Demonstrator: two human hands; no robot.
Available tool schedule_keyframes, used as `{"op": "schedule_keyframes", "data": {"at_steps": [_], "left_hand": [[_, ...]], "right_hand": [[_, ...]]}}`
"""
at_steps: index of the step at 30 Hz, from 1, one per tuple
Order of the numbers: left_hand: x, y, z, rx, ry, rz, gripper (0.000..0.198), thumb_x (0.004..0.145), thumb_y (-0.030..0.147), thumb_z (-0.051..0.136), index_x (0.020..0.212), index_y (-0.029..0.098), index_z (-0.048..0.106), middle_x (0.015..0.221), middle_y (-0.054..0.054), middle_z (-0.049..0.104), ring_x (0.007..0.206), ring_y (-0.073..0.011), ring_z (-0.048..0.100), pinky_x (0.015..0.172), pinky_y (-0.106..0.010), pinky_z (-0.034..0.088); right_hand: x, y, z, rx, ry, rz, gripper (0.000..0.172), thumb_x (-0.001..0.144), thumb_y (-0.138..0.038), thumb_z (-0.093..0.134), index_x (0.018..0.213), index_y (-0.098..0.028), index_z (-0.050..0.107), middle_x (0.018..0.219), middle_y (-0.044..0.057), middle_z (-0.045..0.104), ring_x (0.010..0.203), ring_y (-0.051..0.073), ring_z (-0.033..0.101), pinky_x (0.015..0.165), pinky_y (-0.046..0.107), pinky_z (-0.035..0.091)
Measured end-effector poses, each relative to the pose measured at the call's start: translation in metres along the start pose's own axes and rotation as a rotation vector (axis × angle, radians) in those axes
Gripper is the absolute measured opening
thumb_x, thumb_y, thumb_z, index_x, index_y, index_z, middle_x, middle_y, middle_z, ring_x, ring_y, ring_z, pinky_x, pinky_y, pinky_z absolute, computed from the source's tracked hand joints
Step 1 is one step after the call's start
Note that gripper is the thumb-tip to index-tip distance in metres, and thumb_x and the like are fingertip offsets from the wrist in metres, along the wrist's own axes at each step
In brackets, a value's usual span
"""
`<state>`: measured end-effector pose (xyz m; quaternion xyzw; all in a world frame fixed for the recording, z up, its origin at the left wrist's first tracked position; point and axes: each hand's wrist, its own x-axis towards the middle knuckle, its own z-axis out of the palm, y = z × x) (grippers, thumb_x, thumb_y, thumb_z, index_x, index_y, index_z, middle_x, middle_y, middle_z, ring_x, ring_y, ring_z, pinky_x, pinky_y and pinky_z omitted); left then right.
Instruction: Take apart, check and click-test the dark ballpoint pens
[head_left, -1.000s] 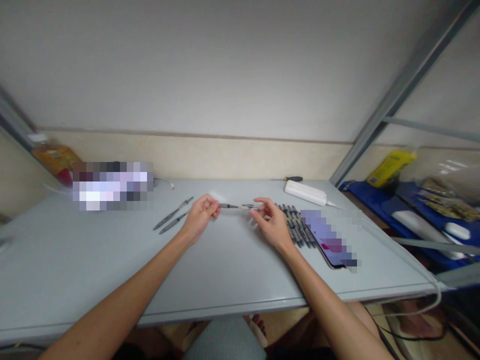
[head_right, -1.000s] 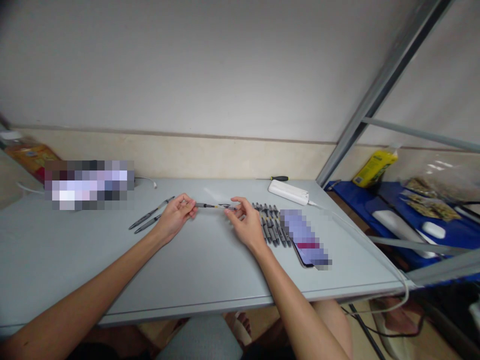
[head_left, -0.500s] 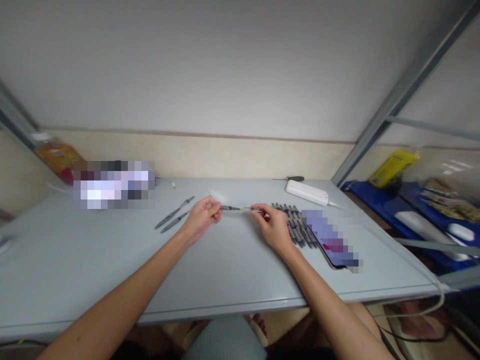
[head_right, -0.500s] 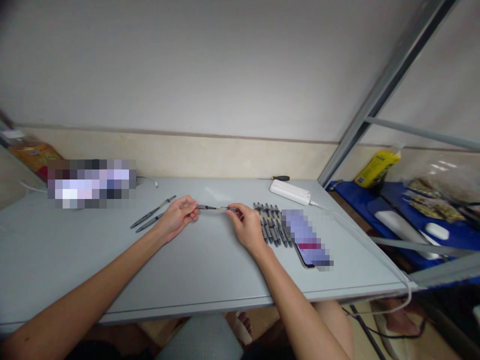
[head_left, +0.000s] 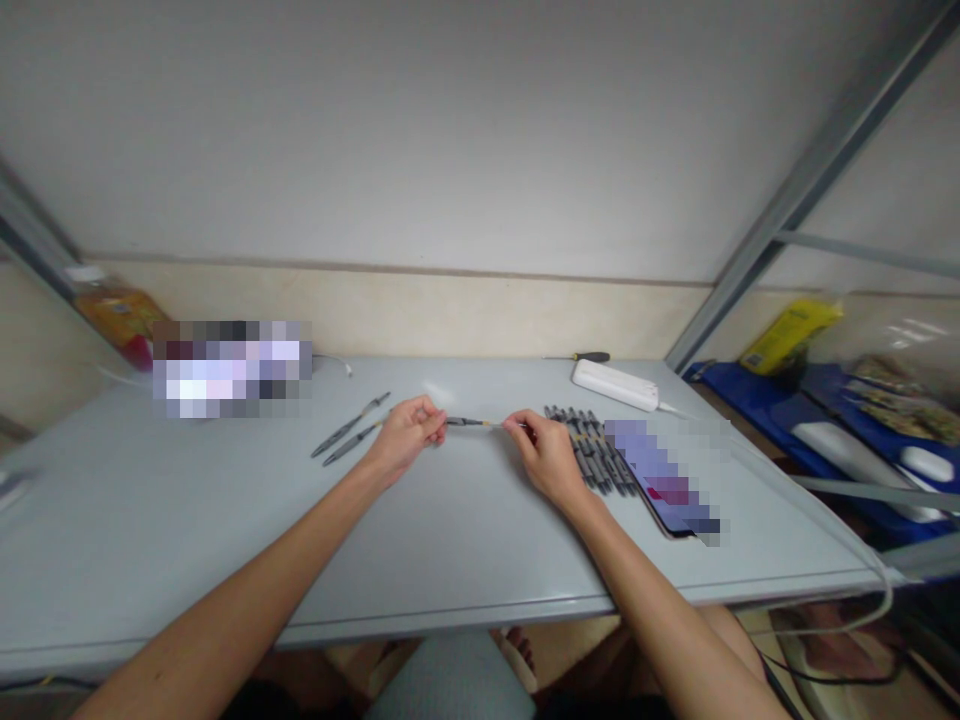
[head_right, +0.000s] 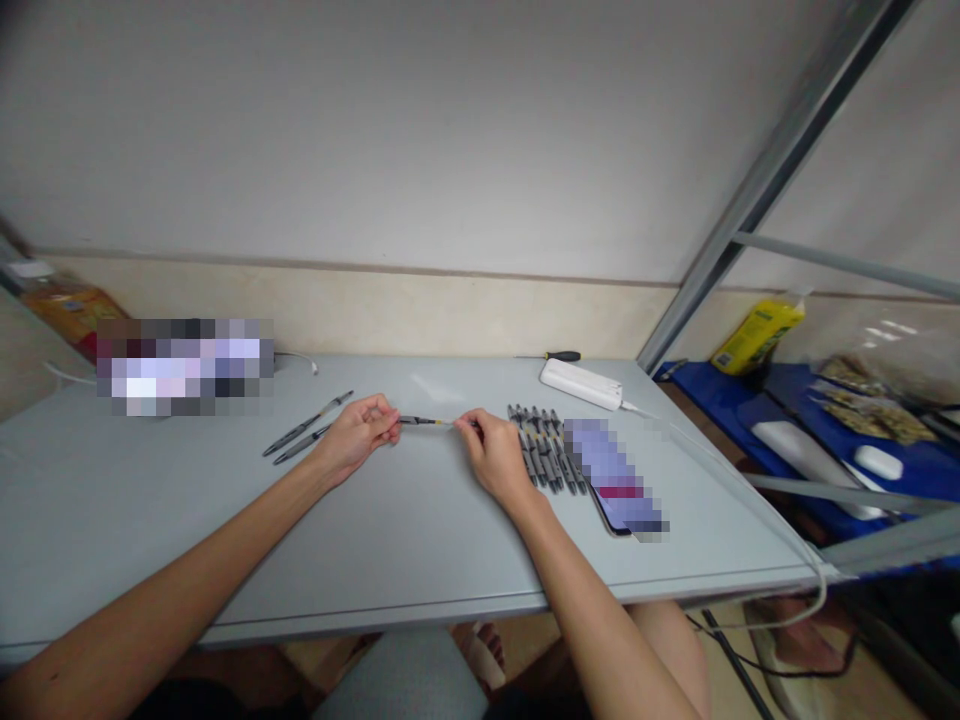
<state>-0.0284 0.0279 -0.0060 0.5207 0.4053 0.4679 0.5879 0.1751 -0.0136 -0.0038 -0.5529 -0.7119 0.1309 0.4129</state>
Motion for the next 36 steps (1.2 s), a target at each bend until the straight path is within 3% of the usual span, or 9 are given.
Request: {"op": "schedule_keyframes", "data": {"at_steps": [11,18,25,31,36], "left_hand": [[-0.001,0.004,0.001,0.297,0.056,0.25,0.018,0.069,0.025,0.061,0.063,0.018,0.045,0.056,0.002,0.057,0.056,-0.0102,0.051,0.057,-0.022,0.037],[-0.005,0.008,0.004,0.436,0.087,0.383,0.013,0.073,0.022,0.054,0.063,0.018,0.046,0.06,0.002,0.056,0.06,-0.0111,0.052,0.059,-0.023,0.039],[-0.007,0.005,0.003,0.594,0.112,0.45,0.011,0.076,0.022,0.052,0.066,0.017,0.049,0.064,0.0,0.057,0.063,-0.0125,0.053,0.063,-0.025,0.041],[-0.006,0.003,0.003,0.536,-0.004,0.396,0.012,0.079,0.027,0.052,0.074,0.017,0.049,0.065,0.001,0.057,0.062,-0.0115,0.053,0.06,-0.023,0.04],[-0.007,0.002,0.005,0.615,-0.105,0.379,0.022,0.083,0.033,0.049,0.089,0.015,0.06,0.08,-0.004,0.064,0.073,-0.0143,0.056,0.066,-0.024,0.042]], "right_hand": [[0.002,0.003,0.001,0.201,-0.062,0.157,0.042,0.084,-0.047,0.042,0.059,-0.016,0.056,0.042,-0.005,0.038,0.043,0.01,0.037,0.045,0.022,0.026],[0.004,0.004,0.003,0.622,-0.211,0.395,0.044,0.074,-0.059,0.051,0.06,-0.018,0.05,0.041,-0.009,0.029,0.032,0.006,0.027,0.034,0.021,0.022],[0.004,0.004,0.001,0.99,-0.299,0.564,0.044,0.066,-0.055,0.064,0.054,-0.018,0.045,0.037,-0.012,0.023,0.033,0.003,0.016,0.032,0.018,0.018],[0.006,0.005,0.0,1.03,-0.234,0.58,0.04,0.069,-0.051,0.065,0.054,-0.017,0.049,0.035,-0.011,0.027,0.031,0.003,0.021,0.032,0.018,0.021],[0.006,0.001,0.001,0.958,-0.169,0.566,0.044,0.068,-0.055,0.062,0.051,-0.016,0.05,0.036,-0.009,0.031,0.031,0.004,0.027,0.033,0.019,0.024]]}}
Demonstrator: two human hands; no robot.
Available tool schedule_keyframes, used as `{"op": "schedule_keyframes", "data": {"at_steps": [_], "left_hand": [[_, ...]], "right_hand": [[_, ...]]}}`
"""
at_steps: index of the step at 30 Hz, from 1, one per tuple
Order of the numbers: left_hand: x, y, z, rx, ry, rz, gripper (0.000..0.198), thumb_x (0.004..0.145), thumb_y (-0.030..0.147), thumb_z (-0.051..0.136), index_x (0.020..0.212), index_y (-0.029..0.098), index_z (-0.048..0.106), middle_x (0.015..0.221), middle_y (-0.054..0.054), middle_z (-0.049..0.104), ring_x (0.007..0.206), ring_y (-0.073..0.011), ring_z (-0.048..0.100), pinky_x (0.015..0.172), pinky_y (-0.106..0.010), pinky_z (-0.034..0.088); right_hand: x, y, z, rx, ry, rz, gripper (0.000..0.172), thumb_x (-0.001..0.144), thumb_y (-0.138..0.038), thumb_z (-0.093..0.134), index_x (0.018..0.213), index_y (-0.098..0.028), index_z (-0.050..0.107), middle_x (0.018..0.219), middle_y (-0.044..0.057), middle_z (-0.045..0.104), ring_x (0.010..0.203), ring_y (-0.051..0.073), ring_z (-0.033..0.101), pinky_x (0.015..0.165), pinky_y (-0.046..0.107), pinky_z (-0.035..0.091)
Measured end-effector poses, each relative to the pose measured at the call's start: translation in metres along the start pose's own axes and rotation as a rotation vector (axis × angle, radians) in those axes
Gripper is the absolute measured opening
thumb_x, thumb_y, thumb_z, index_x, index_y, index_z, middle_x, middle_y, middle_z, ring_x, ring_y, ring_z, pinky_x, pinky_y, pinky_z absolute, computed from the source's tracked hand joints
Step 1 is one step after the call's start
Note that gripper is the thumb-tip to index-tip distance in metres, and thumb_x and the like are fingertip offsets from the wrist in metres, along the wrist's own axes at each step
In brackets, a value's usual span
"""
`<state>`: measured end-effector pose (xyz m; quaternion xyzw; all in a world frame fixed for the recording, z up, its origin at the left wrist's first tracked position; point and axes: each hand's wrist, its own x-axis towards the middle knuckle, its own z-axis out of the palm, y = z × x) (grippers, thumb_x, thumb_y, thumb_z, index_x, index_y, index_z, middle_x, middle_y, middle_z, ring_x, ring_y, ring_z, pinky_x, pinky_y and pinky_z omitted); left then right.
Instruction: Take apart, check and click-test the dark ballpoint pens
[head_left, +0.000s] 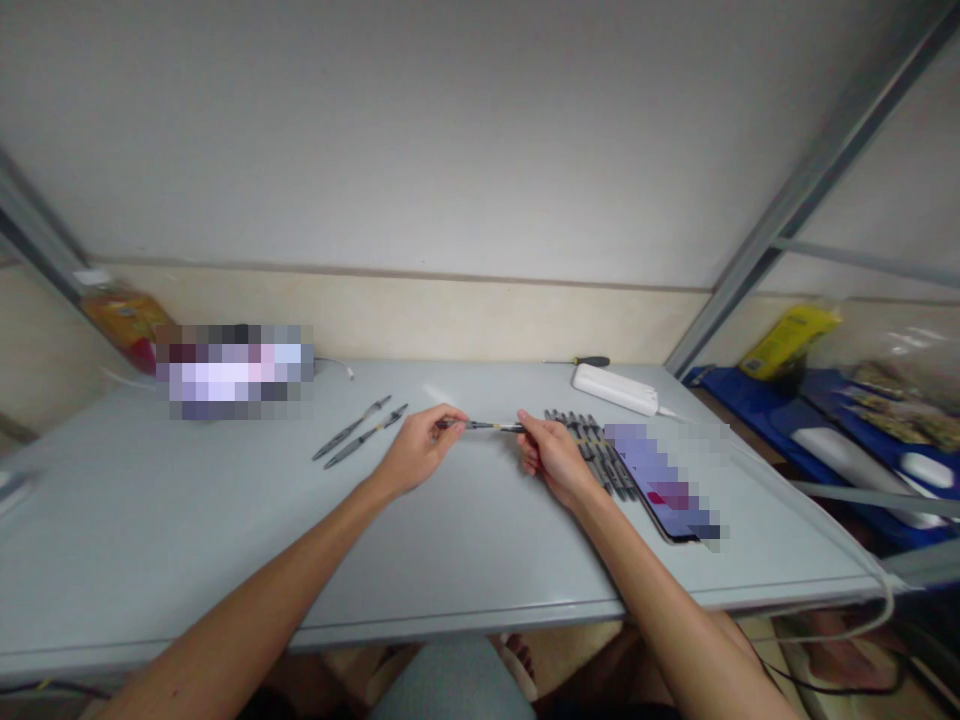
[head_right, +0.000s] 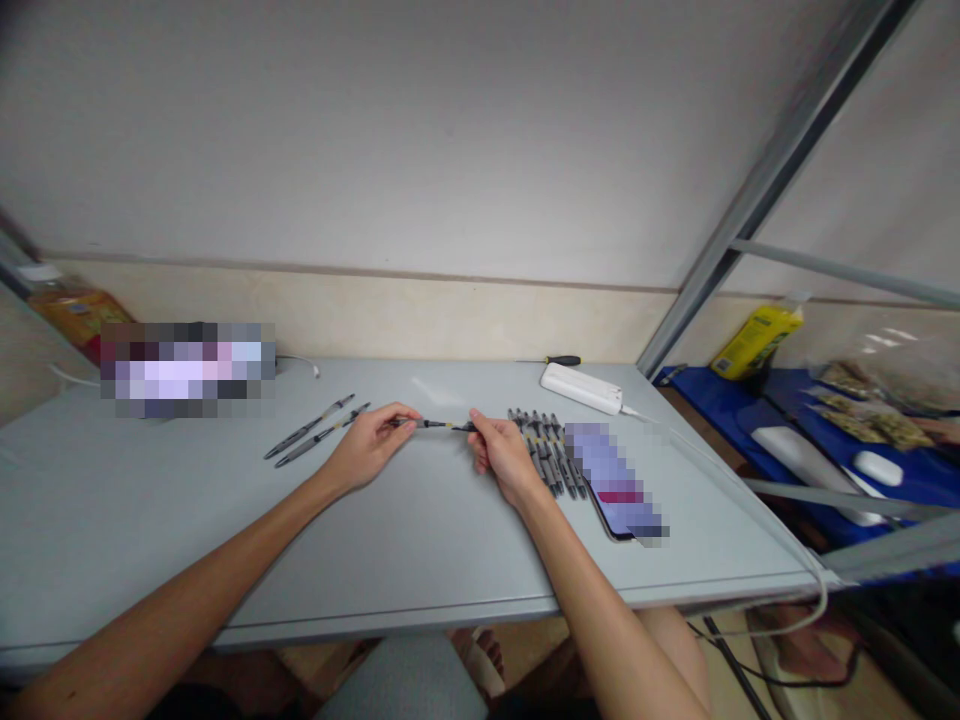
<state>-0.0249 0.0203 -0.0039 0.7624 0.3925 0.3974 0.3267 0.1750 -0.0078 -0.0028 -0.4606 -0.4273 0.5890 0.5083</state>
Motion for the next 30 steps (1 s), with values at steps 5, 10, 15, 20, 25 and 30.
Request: {"op": "schedule_keyframes", "data": {"at_steps": [5,10,15,20,25,30], "left_hand": [[0.002,-0.001,-0.001,0.154,-0.001,-0.018,0.031,0.087,0.035,0.04,0.083,0.014,0.063,0.07,-0.002,0.062,0.066,-0.0144,0.053,0.062,-0.025,0.038],[0.004,-0.007,-0.005,0.202,-0.038,-0.06,0.033,0.086,0.035,0.038,0.075,0.014,0.06,0.061,0.001,0.054,0.06,-0.013,0.046,0.058,-0.024,0.034],[0.004,-0.006,-0.008,0.182,-0.076,-0.113,0.035,0.084,0.039,0.039,0.075,0.013,0.061,0.056,0.002,0.048,0.056,-0.012,0.041,0.053,-0.023,0.029],[0.002,-0.002,-0.012,0.141,-0.14,-0.072,0.036,0.085,0.042,0.039,0.078,0.014,0.061,0.061,0.001,0.05,0.059,-0.0123,0.043,0.056,-0.023,0.032],[0.0,0.002,-0.012,0.262,-0.245,0.062,0.031,0.088,0.035,0.037,0.078,0.016,0.06,0.069,-0.001,0.057,0.064,-0.0135,0.049,0.062,-0.025,0.035],[0.0,-0.001,-0.008,0.408,-0.22,0.107,0.026,0.088,0.026,0.037,0.077,0.018,0.059,0.07,-0.003,0.057,0.069,-0.0161,0.05,0.067,-0.027,0.036]], "right_hand": [[-0.003,-0.001,0.003,-0.209,0.027,-0.121,0.045,0.074,-0.058,0.053,0.058,-0.016,0.056,0.038,-0.007,0.036,0.033,0.007,0.03,0.035,0.021,0.027],[-0.005,0.001,0.003,-0.646,0.136,-0.5,0.032,0.071,-0.04,0.065,0.092,-0.016,0.066,0.058,-0.002,0.057,0.047,0.01,0.046,0.046,0.021,0.036],[-0.006,0.003,0.002,-0.908,0.085,-0.671,0.018,0.08,-0.03,0.057,0.083,-0.017,0.07,0.072,0.005,0.069,0.057,0.013,0.056,0.058,0.024,0.043],[-0.006,0.005,0.0,-0.949,0.068,-0.712,0.02,0.083,-0.031,0.056,0.084,-0.017,0.07,0.073,0.005,0.07,0.059,0.014,0.058,0.06,0.023,0.042],[-0.007,0.005,0.001,-0.965,-0.008,-0.662,0.027,0.084,-0.039,0.054,0.083,-0.018,0.071,0.068,0.005,0.068,0.055,0.014,0.054,0.057,0.024,0.038],[-0.008,0.003,0.002,-0.91,-0.071,-0.593,0.034,0.083,-0.045,0.052,0.08,-0.017,0.072,0.055,0.002,0.059,0.048,0.012,0.044,0.052,0.023,0.031]]}}
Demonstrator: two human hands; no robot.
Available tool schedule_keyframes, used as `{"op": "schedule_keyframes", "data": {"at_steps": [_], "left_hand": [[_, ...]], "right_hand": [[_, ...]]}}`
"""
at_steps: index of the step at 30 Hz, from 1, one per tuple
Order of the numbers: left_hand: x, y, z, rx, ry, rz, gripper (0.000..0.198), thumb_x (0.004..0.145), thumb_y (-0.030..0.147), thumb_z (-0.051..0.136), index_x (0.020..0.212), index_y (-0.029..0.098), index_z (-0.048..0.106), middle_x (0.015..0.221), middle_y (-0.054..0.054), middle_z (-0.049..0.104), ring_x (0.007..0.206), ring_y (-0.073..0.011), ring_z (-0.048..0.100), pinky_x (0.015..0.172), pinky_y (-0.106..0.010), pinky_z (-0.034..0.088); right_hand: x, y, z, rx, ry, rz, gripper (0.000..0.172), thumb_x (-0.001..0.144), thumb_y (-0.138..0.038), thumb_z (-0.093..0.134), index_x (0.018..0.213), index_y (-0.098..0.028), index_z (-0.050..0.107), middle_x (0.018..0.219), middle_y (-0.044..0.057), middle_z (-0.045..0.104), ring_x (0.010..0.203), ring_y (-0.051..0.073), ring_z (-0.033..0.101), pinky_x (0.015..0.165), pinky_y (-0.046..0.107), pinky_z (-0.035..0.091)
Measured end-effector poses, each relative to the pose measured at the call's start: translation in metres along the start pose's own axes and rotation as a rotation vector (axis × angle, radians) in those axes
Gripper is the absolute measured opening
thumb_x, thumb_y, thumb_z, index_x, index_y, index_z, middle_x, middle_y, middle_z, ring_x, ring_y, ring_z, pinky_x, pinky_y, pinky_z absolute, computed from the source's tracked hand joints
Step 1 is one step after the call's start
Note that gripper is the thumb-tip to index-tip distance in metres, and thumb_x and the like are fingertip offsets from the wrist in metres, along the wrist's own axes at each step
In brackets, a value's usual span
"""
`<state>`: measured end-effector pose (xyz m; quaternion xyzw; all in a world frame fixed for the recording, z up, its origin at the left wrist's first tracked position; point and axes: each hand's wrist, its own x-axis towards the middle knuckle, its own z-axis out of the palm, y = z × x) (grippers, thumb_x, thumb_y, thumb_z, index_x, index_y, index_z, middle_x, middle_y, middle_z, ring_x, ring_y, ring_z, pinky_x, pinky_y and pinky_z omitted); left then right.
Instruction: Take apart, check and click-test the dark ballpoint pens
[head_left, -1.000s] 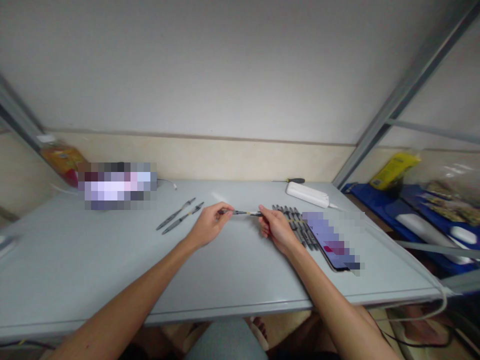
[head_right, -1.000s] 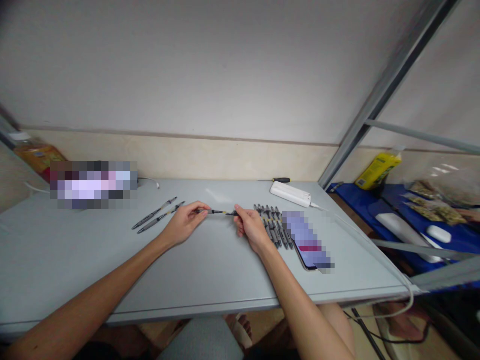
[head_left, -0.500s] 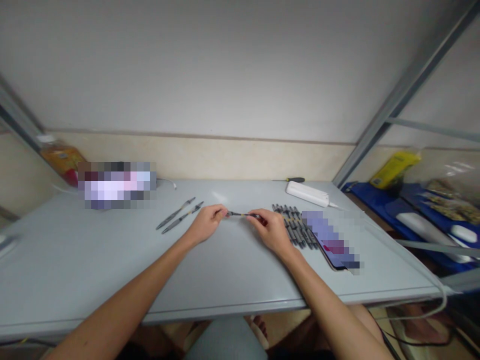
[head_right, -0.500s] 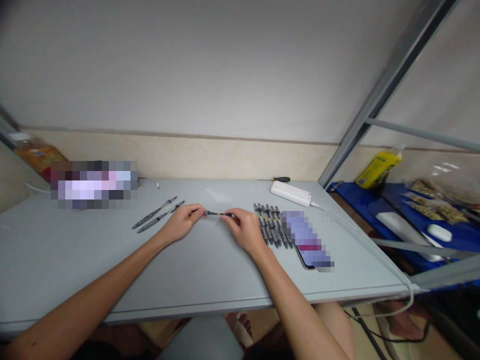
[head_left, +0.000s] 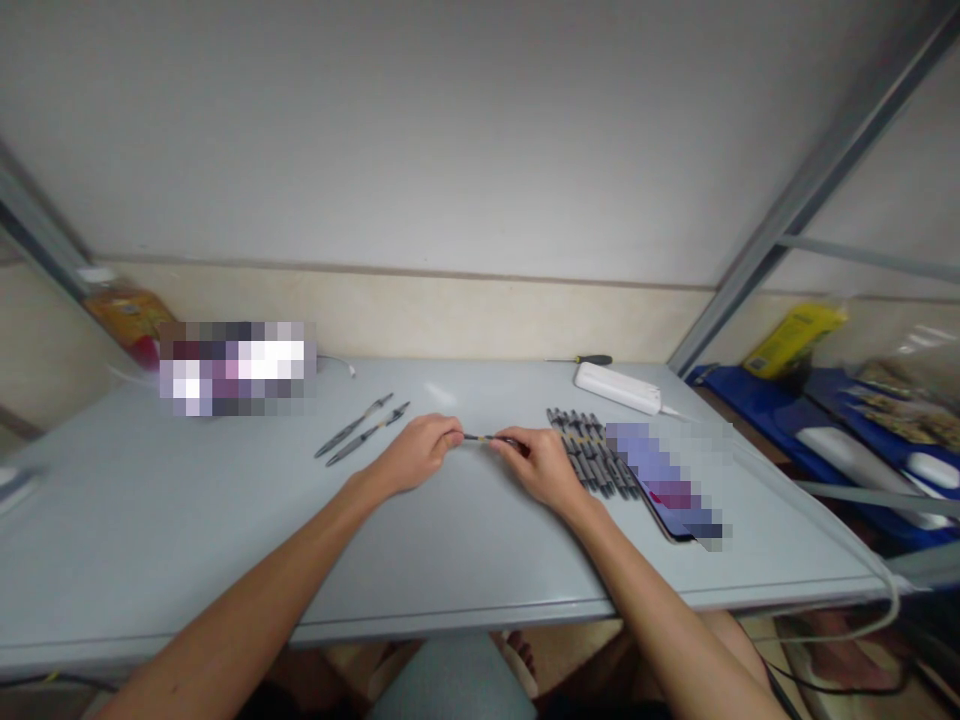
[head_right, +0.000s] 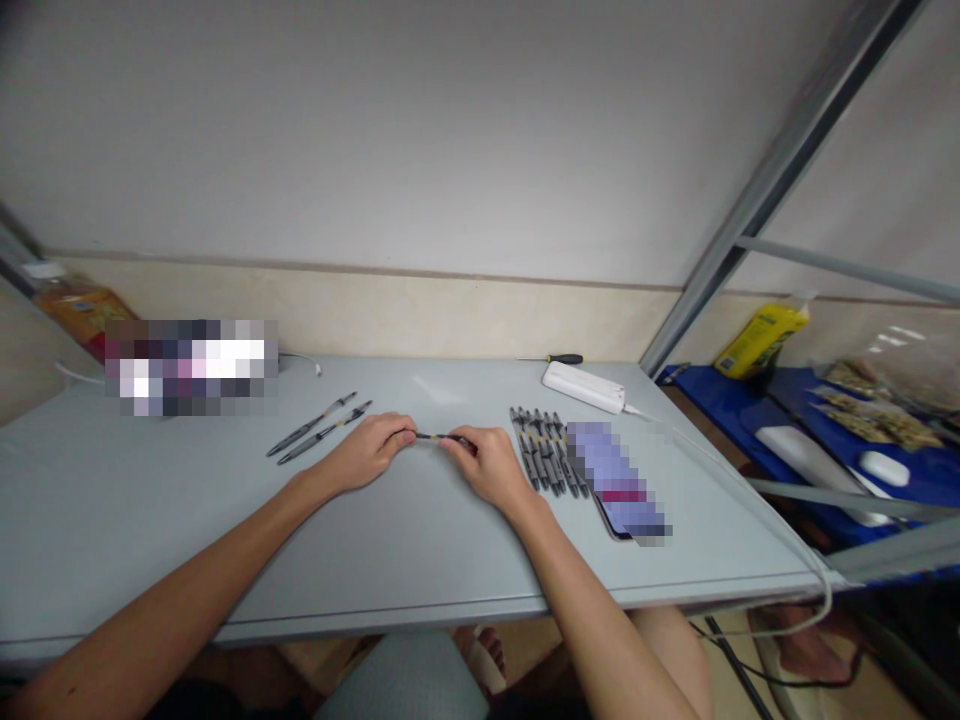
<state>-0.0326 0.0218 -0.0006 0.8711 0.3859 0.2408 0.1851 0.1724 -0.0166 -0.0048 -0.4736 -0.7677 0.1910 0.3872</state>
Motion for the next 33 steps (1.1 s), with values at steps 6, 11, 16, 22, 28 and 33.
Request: {"op": "schedule_keyframes", "data": {"at_steps": [6,11,16,22,28,33], "left_hand": [[-0.0004,0.0025,0.0003,0.064,0.089,0.034,0.026,0.087,0.022,0.039,0.073,0.017,0.059,0.069,-0.004,0.054,0.073,-0.0181,0.047,0.069,-0.029,0.036],[-0.0005,0.0048,0.0015,0.056,0.127,0.042,0.025,0.087,0.02,0.039,0.073,0.017,0.059,0.07,-0.004,0.054,0.073,-0.0177,0.047,0.069,-0.03,0.036],[-0.001,0.0036,0.004,0.047,0.164,0.072,0.023,0.086,0.017,0.04,0.073,0.017,0.059,0.069,-0.004,0.056,0.074,-0.0179,0.046,0.069,-0.031,0.036],[-0.0014,0.0054,0.0039,0.053,0.196,0.099,0.024,0.086,0.016,0.039,0.073,0.017,0.059,0.068,-0.004,0.056,0.071,-0.0177,0.045,0.068,-0.031,0.036],[-0.0015,0.0088,0.004,0.017,0.199,0.07,0.022,0.087,0.021,0.04,0.077,0.017,0.059,0.072,-0.004,0.058,0.075,-0.0183,0.047,0.07,-0.031,0.037],[-0.0009,0.009,0.0067,-0.052,0.175,0.023,0.02,0.087,0.024,0.04,0.081,0.016,0.057,0.077,-0.005,0.057,0.076,-0.0173,0.051,0.071,-0.03,0.039]], "right_hand": [[-0.0004,-0.0038,-0.0014,0.018,-0.069,0.026,0.036,0.085,-0.042,0.048,0.076,-0.016,0.07,0.047,-0.003,0.045,0.045,0.01,0.034,0.048,0.022,0.025],[-0.0004,-0.0057,-0.0021,0.048,-0.094,0.051,0.035,0.085,-0.039,0.047,0.071,-0.015,0.067,0.048,-0.004,0.037,0.045,0.009,0.029,0.047,0.022,0.023],[0.0002,-0.0002,-0.001,0.128,-0.108,0.072,0.039,0.085,-0.042,0.046,0.067,-0.014,0.066,0.05,-0.003,0.041,0.048,0.009,0.031,0.047,0.022,0.021],[0.0023,0.0007,-0.0022,0.237,-0.125,0.141,0.038,0.082,-0.044,0.049,0.066,-0.014,0.065,0.052,-0.003,0.043,0.05,0.009,0.033,0.047,0.022,0.023],[0.0043,-0.0045,-0.0052,0.306,-0.065,0.21,0.035,0.077,-0.045,0.054,0.07,-0.014,0.069,0.054,-0.002,0.049,0.051,0.01,0.036,0.048,0.022,0.025],[0.0048,-0.0049,-0.0051,0.315,0.044,0.251,0.032,0.073,-0.044,0.06,0.071,-0.014,0.069,0.053,-0.002,0.049,0.049,0.009,0.035,0.046,0.022,0.026]]}}
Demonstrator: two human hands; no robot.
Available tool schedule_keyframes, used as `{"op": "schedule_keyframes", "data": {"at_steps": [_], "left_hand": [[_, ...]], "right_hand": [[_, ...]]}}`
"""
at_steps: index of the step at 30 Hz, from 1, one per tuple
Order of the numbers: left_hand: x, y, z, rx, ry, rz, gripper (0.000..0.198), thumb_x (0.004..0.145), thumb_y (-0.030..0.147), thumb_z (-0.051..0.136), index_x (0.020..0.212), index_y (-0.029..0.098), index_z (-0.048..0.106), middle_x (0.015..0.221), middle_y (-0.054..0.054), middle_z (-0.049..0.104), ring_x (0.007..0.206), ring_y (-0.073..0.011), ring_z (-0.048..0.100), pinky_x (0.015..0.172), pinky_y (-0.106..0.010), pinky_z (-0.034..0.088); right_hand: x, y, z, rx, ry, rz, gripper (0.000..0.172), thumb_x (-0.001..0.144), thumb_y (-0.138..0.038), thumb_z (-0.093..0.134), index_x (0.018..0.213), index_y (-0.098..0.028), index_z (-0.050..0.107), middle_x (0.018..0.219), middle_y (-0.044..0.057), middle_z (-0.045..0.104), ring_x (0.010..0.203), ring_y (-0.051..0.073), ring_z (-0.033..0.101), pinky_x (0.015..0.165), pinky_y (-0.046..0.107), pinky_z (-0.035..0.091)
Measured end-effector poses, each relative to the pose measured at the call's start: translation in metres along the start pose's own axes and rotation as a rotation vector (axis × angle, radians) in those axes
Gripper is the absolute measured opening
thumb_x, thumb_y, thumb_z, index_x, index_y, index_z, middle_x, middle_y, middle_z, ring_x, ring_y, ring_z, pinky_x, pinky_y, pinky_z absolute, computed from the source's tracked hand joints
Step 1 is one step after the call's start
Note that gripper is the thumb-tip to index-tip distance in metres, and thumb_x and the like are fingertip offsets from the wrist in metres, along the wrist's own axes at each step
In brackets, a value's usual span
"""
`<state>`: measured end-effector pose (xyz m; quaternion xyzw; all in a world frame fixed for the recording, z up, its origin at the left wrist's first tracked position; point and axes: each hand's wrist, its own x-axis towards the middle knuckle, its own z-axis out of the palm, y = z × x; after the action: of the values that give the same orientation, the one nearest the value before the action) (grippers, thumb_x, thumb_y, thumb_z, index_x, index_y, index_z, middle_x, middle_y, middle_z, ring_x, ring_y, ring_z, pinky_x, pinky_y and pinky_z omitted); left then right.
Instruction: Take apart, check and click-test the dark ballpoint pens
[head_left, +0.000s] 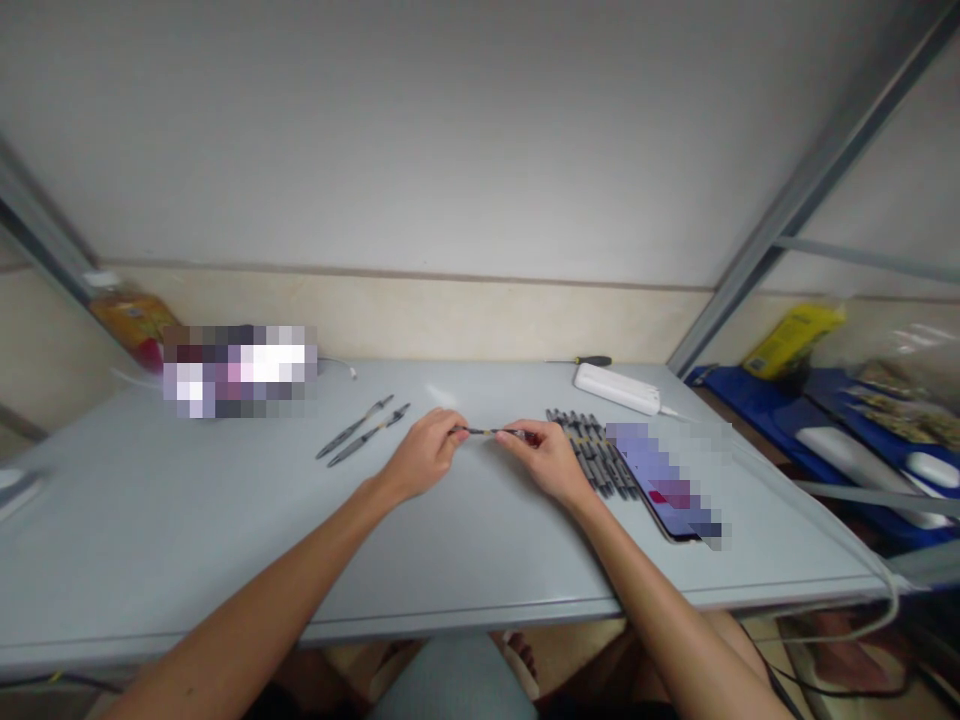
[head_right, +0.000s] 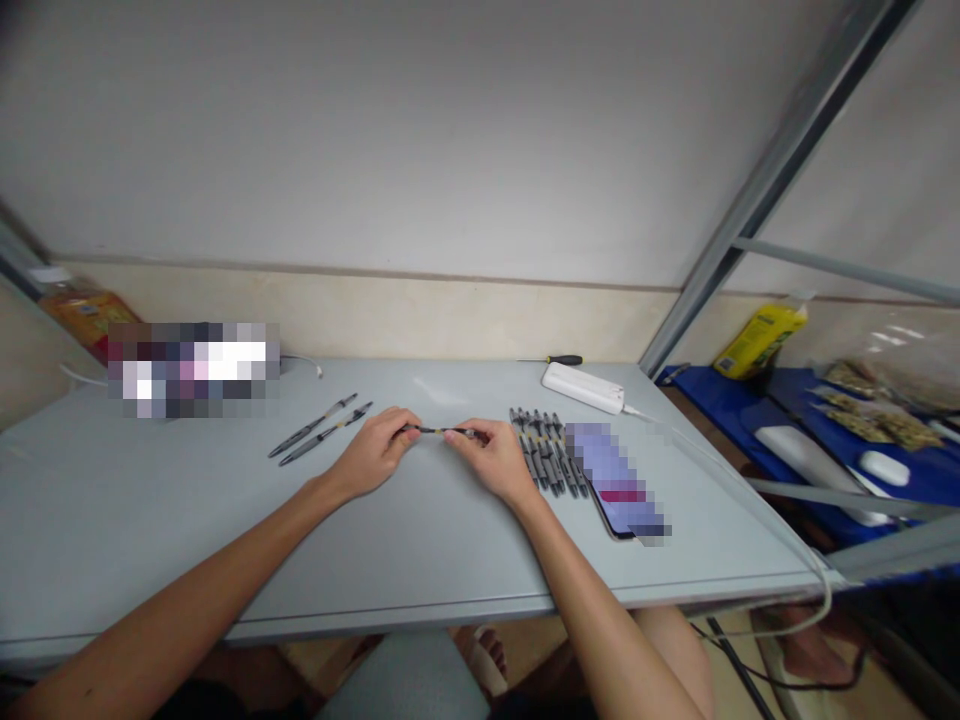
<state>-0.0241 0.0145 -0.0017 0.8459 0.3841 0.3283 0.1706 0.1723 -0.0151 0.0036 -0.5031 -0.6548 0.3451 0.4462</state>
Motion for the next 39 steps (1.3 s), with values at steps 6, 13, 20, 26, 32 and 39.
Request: {"op": "schedule_keyframes", "data": {"at_steps": [6,13,20,26,32,39], "left_hand": [[0.0008,0.0042,-0.0003,-0.116,-0.048,-0.051,0.023,0.087,0.029,0.04,0.084,0.016,0.059,0.075,-0.003,0.059,0.071,-0.0155,0.052,0.068,-0.028,0.039],[0.0003,0.004,-0.0015,-0.261,-0.116,-0.125,0.025,0.086,0.032,0.042,0.081,0.015,0.06,0.066,0.001,0.056,0.063,-0.0124,0.048,0.06,-0.024,0.036],[0.0005,-0.0017,0.001,-0.445,-0.163,-0.177,0.019,0.08,0.031,0.053,0.081,0.014,0.06,0.069,-0.001,0.06,0.064,-0.0119,0.052,0.062,-0.023,0.039],[0.0006,-0.0017,0.0015,-0.49,-0.186,-0.183,0.02,0.08,0.032,0.054,0.077,0.014,0.06,0.067,-0.002,0.061,0.064,-0.012,0.053,0.061,-0.024,0.04],[0.002,0.0033,0.0013,-0.472,-0.189,-0.181,0.025,0.082,0.035,0.05,0.077,0.013,0.061,0.068,-0.003,0.062,0.065,-0.0123,0.054,0.063,-0.024,0.04],[0.0019,0.0023,0.0013,-0.406,-0.184,-0.166,0.03,0.083,0.036,0.046,0.073,0.014,0.063,0.073,-0.004,0.064,0.072,-0.0145,0.057,0.068,-0.025,0.042]], "right_hand": [[-0.0003,0.0025,0.0005,0.039,0.085,-0.007,0.029,0.07,-0.044,0.064,0.072,-0.015,0.07,0.052,-0.001,0.052,0.047,0.01,0.036,0.045,0.023,0.028],[0.0003,0.0057,0.0012,0.074,0.109,-0.038,0.027,0.071,-0.041,0.065,0.074,-0.015,0.07,0.058,0.002,0.058,0.051,0.012,0.043,0.048,0.023,0.033],[-0.0001,0.0029,0.0019,0.152,0.084,-0.036,0.027,0.071,-0.039,0.066,0.084,-0.016,0.07,0.051,-0.002,0.05,0.046,0.01,0.038,0.045,0.023,0.03],[-0.0006,0.0014,-0.0002,0.18,0.071,-0.03,0.026,0.072,-0.039,0.066,0.084,-0.016,0.07,0.049,-0.003,0.05,0.042,0.009,0.039,0.042,0.023,0.03],[0.0012,0.0054,0.0013,0.282,0.097,-0.043,0.026,0.072,-0.04,0.066,0.084,-0.017,0.07,0.068,0.003,0.063,0.056,0.013,0.052,0.046,0.023,0.042],[0.0094,-0.0036,0.0043,0.76,0.256,0.022,0.024,0.071,-0.041,0.067,0.08,-0.02,0.063,0.079,0.003,0.068,0.078,0.016,0.061,0.065,0.027,0.049]]}}
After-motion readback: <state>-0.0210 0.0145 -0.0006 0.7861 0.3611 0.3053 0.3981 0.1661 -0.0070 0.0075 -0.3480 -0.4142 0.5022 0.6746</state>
